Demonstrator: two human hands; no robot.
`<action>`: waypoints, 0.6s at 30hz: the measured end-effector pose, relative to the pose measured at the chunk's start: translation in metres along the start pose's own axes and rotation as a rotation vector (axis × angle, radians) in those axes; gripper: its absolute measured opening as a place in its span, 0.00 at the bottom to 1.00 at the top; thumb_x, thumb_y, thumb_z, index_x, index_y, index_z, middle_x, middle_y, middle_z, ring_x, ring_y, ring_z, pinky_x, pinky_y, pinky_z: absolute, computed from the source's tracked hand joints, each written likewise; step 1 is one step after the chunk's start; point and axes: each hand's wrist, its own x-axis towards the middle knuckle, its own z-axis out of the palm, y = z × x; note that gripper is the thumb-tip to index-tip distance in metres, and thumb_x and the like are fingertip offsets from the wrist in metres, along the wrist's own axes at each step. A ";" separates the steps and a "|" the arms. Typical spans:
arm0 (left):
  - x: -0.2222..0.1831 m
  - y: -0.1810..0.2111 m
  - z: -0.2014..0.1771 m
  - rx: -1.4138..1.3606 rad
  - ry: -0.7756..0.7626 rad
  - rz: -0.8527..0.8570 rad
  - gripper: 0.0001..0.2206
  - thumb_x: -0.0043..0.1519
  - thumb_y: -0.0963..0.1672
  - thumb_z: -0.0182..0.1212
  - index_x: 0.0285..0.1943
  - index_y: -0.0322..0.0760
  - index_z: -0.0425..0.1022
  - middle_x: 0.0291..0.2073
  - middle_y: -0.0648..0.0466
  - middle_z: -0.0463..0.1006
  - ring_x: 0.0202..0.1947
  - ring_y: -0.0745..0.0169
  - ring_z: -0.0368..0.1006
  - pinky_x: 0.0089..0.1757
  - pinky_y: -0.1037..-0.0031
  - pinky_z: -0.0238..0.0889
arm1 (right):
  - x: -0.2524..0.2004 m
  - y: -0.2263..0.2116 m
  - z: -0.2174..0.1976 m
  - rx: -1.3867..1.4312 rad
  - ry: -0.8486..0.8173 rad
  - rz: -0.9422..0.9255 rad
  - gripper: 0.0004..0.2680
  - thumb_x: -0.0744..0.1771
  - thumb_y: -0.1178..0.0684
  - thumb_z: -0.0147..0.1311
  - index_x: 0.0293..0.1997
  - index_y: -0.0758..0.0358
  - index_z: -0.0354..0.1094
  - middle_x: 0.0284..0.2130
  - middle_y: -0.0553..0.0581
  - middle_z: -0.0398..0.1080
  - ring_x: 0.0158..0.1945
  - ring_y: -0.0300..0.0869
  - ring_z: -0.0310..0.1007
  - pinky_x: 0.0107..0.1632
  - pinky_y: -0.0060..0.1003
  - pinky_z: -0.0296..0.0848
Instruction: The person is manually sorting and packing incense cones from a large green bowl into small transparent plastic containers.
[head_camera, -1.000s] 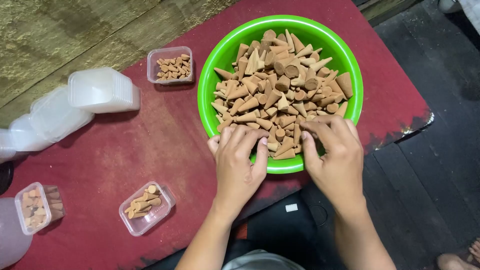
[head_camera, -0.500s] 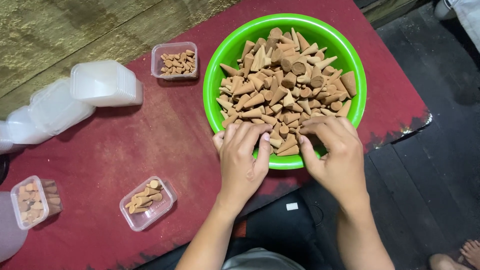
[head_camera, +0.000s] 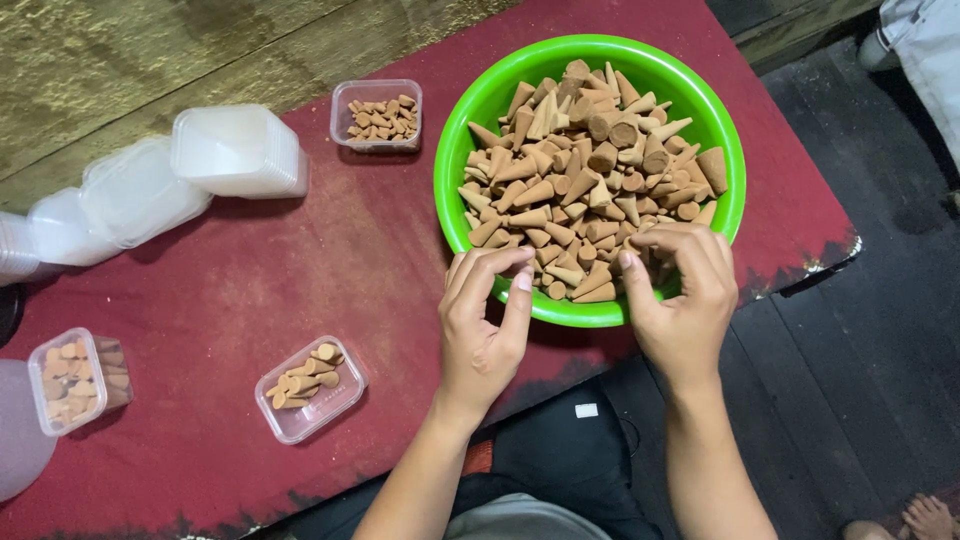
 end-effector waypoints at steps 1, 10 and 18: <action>-0.001 0.002 -0.002 -0.001 0.006 0.003 0.08 0.64 0.37 0.58 0.49 0.38 0.79 0.35 0.51 0.79 0.39 0.49 0.75 0.48 0.61 0.66 | -0.002 0.002 0.002 0.000 -0.001 -0.006 0.03 0.68 0.58 0.64 0.44 0.60 0.76 0.38 0.56 0.75 0.42 0.54 0.71 0.49 0.46 0.69; -0.027 0.013 -0.023 -0.125 0.090 -0.021 0.08 0.63 0.36 0.57 0.48 0.32 0.79 0.33 0.48 0.78 0.36 0.48 0.77 0.43 0.60 0.71 | -0.018 -0.020 0.008 0.273 0.153 -0.002 0.02 0.71 0.64 0.58 0.46 0.72 0.69 0.44 0.66 0.70 0.54 0.57 0.73 0.59 0.46 0.68; -0.063 0.021 -0.042 -0.155 0.029 -0.120 0.07 0.66 0.39 0.53 0.48 0.31 0.75 0.40 0.48 0.78 0.40 0.56 0.77 0.45 0.71 0.72 | -0.040 -0.049 0.023 0.319 0.223 0.081 0.03 0.74 0.63 0.52 0.50 0.71 0.64 0.49 0.67 0.68 0.59 0.53 0.71 0.63 0.43 0.74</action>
